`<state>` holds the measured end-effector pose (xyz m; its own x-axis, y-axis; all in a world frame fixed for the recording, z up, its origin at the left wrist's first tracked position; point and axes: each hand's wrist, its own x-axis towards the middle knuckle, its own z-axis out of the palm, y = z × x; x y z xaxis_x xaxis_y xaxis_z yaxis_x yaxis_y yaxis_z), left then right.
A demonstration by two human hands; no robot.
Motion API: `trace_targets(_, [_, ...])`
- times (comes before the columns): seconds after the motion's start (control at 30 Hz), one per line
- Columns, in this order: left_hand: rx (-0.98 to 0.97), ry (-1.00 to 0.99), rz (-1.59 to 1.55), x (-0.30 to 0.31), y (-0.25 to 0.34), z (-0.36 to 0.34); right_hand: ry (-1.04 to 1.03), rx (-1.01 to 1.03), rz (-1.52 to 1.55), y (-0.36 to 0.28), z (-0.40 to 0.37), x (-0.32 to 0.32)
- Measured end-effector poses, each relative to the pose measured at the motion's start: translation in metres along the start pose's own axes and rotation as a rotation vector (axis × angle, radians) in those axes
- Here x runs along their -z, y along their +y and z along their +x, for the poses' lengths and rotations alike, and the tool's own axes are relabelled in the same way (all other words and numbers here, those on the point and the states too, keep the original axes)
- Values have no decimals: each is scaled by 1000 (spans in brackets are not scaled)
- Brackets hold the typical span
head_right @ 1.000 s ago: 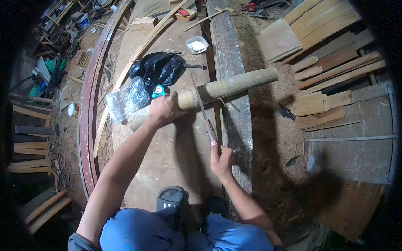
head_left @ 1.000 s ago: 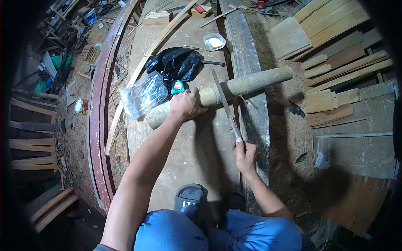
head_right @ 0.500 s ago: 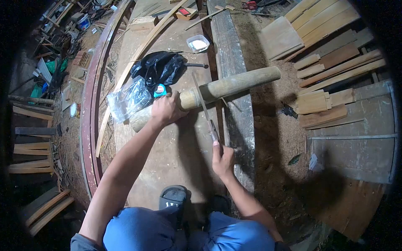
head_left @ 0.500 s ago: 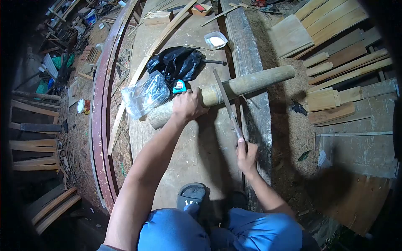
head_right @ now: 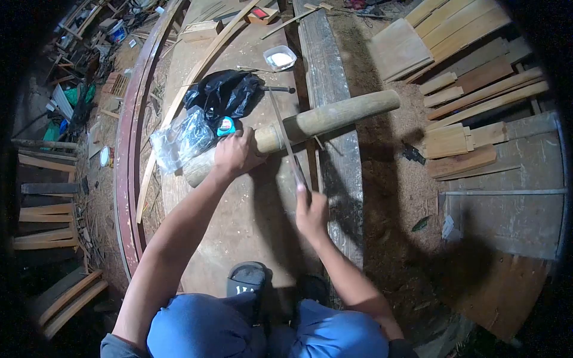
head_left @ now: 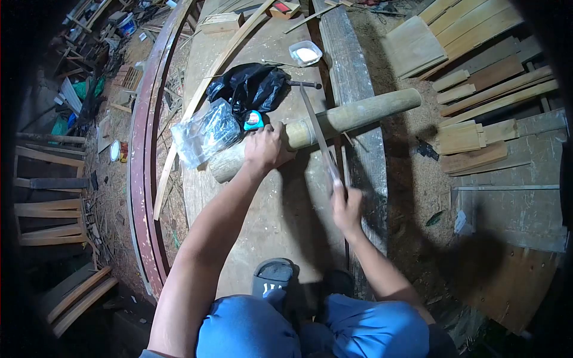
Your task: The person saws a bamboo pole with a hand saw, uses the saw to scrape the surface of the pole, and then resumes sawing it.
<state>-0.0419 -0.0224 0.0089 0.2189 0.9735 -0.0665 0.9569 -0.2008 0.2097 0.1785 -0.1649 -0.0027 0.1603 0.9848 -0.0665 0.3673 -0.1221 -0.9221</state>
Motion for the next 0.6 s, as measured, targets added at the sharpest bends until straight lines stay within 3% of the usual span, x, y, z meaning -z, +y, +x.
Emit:
trace_targets(0.1, [-23,14,7,-2,-3,2,37,-43,-49,-14,19,-11])
trace_targets(0.33, [19,-55,8,-2,-4,0,-16,-70,97,6,-40,17])
trace_targets(0.5, [2,9,44,-9,-3,1,-1,-70,-14,-14,25,-10])
trace_targets(0.6, [14,-32,21,-4,-2,-2,2,-76,-51,-19,12,-7])
